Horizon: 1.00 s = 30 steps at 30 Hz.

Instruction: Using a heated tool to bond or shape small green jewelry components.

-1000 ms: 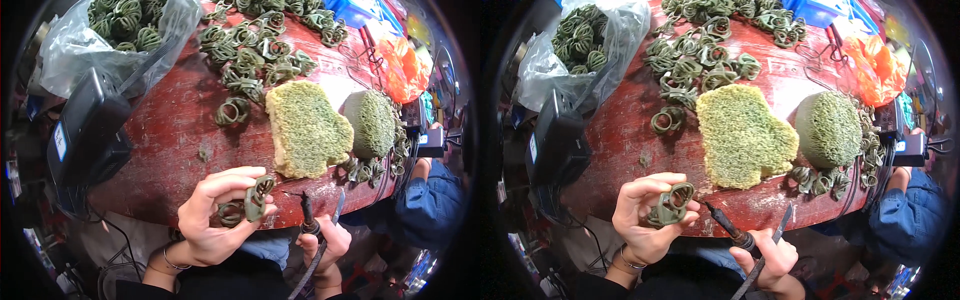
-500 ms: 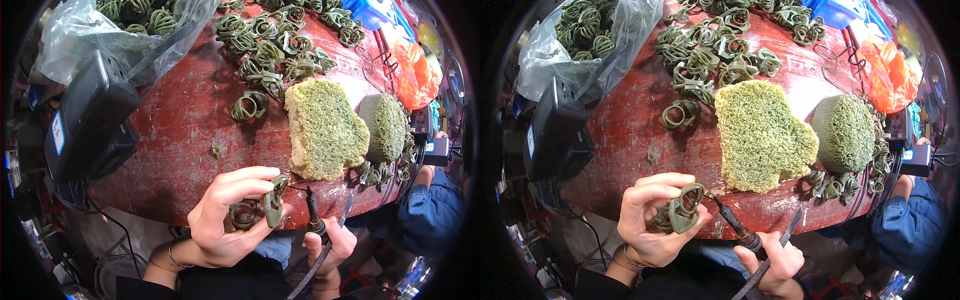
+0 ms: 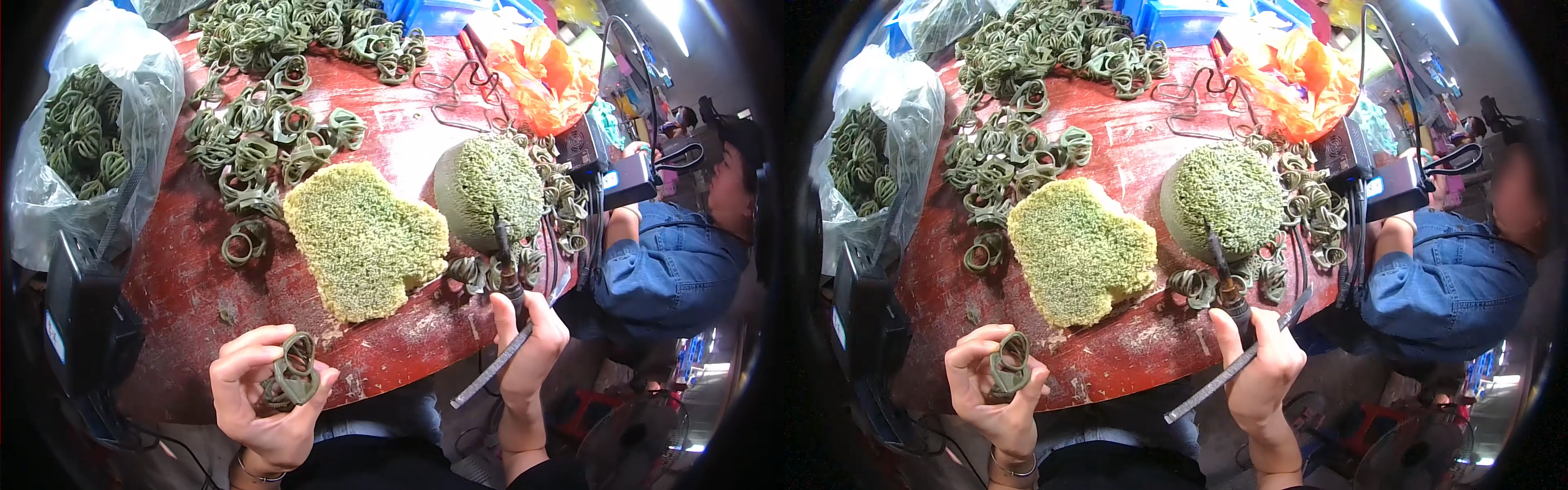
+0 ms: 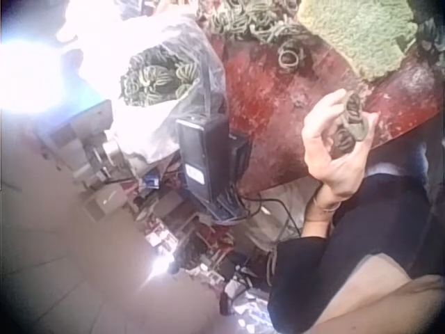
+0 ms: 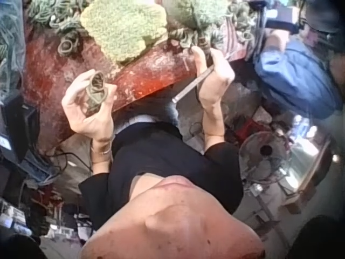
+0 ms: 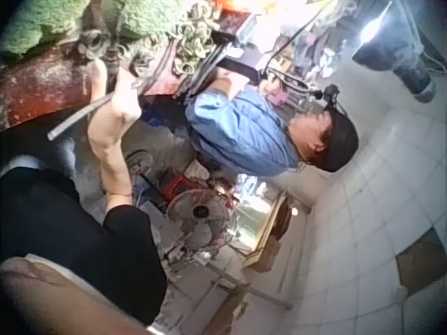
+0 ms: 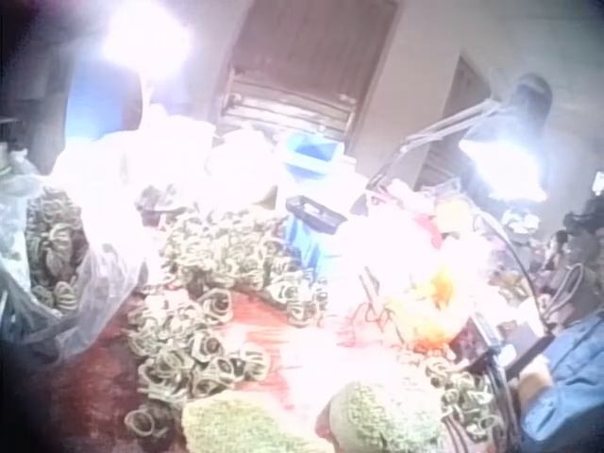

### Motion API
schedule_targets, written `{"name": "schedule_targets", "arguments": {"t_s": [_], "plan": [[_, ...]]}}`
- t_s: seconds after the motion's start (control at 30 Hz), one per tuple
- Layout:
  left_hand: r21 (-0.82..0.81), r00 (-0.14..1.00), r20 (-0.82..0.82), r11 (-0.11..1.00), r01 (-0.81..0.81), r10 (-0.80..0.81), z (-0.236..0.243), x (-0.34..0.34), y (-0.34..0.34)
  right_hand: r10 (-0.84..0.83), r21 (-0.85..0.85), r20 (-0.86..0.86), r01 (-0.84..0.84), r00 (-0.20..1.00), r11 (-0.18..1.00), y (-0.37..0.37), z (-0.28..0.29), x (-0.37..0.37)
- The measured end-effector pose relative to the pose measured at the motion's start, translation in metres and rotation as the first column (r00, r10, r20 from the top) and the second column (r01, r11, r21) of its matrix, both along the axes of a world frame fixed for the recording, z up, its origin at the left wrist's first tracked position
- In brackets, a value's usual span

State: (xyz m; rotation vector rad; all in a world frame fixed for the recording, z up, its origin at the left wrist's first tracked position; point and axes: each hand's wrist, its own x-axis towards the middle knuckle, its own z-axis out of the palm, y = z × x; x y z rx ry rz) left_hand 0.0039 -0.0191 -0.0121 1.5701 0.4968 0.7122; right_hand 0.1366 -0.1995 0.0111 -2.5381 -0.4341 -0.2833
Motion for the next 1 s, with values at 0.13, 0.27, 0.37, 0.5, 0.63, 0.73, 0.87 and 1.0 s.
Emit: {"name": "schedule_targets", "arguments": {"t_s": [0.13,0.27,0.37,0.5,0.63,0.73,0.87,1.0], "plan": [[0.011,1.000,-0.017,1.000,0.001,-0.001,0.002,0.000,0.000,0.038,-0.049,0.074,-0.035,0.997,0.998,0.000,-0.001,0.002],[0.031,0.999,-0.036,0.999,-0.008,0.009,0.003,-0.001,0.001,0.027,-0.008,0.035,-0.027,0.999,1.000,-0.001,-0.002,0.000],[0.007,1.000,-0.026,1.000,-0.007,0.007,0.003,0.000,0.000,0.027,0.050,0.011,-0.028,1.000,0.998,0.003,-0.003,0.001],[0.003,0.999,-0.030,1.000,-0.016,0.016,0.003,0.000,0.001,0.041,0.012,0.025,-0.041,0.999,0.999,0.005,-0.002,0.004],[0.011,0.999,-0.035,1.000,-0.016,0.017,0.002,-0.001,0.001,0.058,0.024,0.067,-0.060,0.996,0.998,0.005,-0.003,0.005],[0.003,0.999,-0.037,1.000,-0.028,0.028,0.002,-0.002,0.001,0.071,0.030,0.091,-0.075,0.993,0.997,0.005,-0.005,0.005],[0.007,0.999,-0.030,1.000,-0.020,0.020,0.001,-0.001,0.001,0.050,0.004,0.068,-0.051,0.996,0.999,0.002,-0.009,0.005],[0.047,0.999,-0.031,0.999,-0.008,0.010,0.000,-0.001,0.002,0.038,0.007,0.072,-0.039,0.997,0.999,-0.001,-0.013,0.005]]}}
